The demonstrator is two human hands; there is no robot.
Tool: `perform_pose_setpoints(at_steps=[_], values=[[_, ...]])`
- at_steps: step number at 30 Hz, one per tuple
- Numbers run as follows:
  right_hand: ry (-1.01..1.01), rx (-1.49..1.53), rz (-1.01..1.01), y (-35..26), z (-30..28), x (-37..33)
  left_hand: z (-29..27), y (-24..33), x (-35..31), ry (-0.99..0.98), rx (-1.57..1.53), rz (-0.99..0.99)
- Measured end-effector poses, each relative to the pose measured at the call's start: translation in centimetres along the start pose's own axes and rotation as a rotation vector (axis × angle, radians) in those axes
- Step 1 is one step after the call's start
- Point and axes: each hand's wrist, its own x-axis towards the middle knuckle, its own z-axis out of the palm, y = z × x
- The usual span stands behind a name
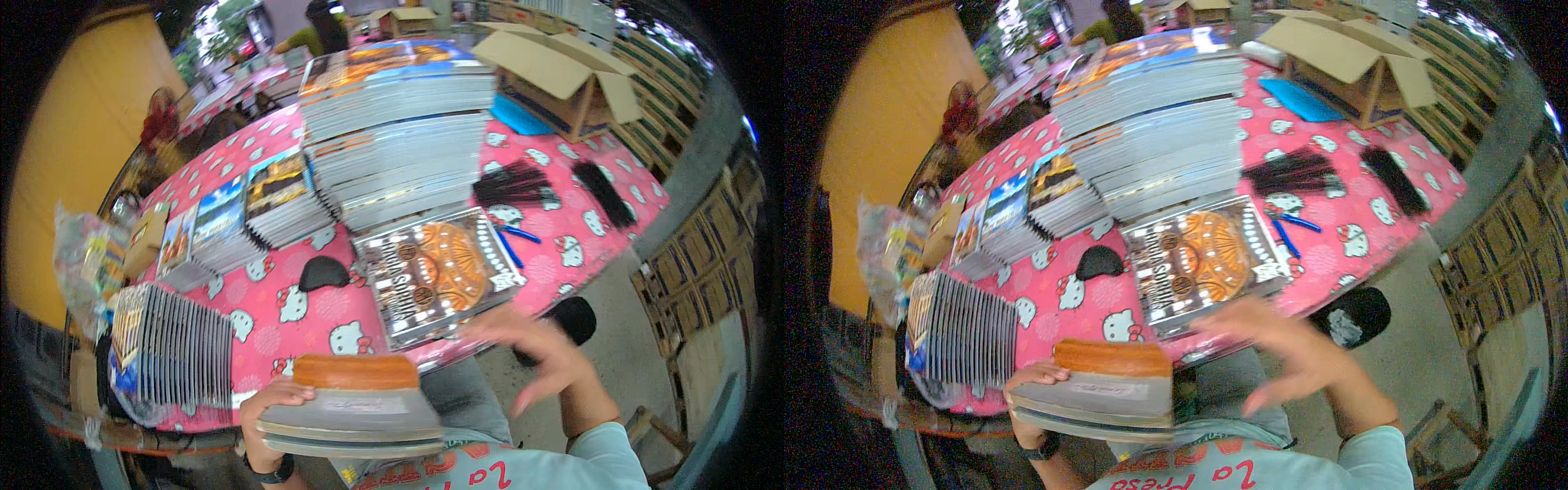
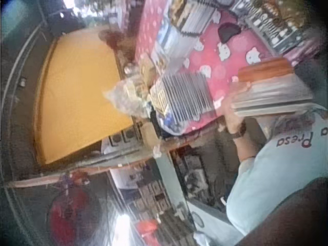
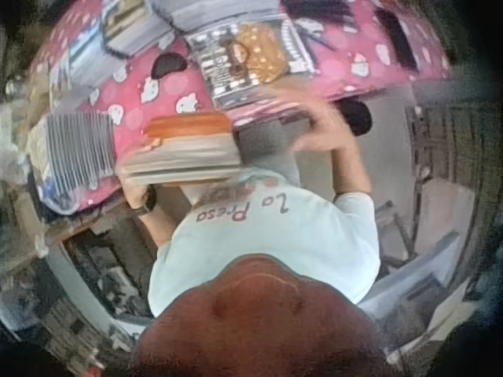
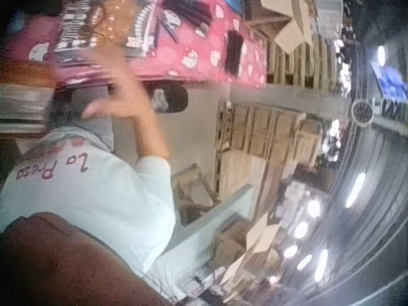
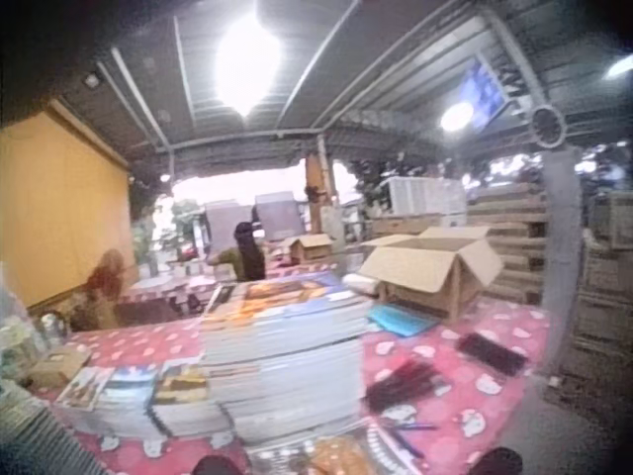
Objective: The person organizes and packs notebooks into a cardboard box by hand. The person removes notebooks from a stack on a table, places them into a cardboard box, and luego takes other notebooks, aligns their spines, and prepares them for further processing.
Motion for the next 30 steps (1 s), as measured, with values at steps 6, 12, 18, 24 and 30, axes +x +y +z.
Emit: perform_pose_setpoints(at_steps=[6,12,18,24,30], values=[[0.233,-0.070,0.034,-0.8,-0.1,-4.0,10.0,2.4,5.9,-0.114,0.018,0.270],[1.096,-0.282,0.186,3.0,-11.0,-9.1,7.3,-1.4,7.8,0.216,0.003,0.296],[1.108,-0.345,0.350,16.8,-18.3,-12.8,-0.5,-9.9,9.5,0.289,0.207,-0.162],[1.093,-0.893,0.528,19.4,-19.1,-13.8,-1.2,-15.5,13.4,0.141,0.765,0.073],[0.753,-0.224,0.400,13.3,-7.7,-5.9,-2.1,-19.1,14.0,0.043,0.829,-0.077]])
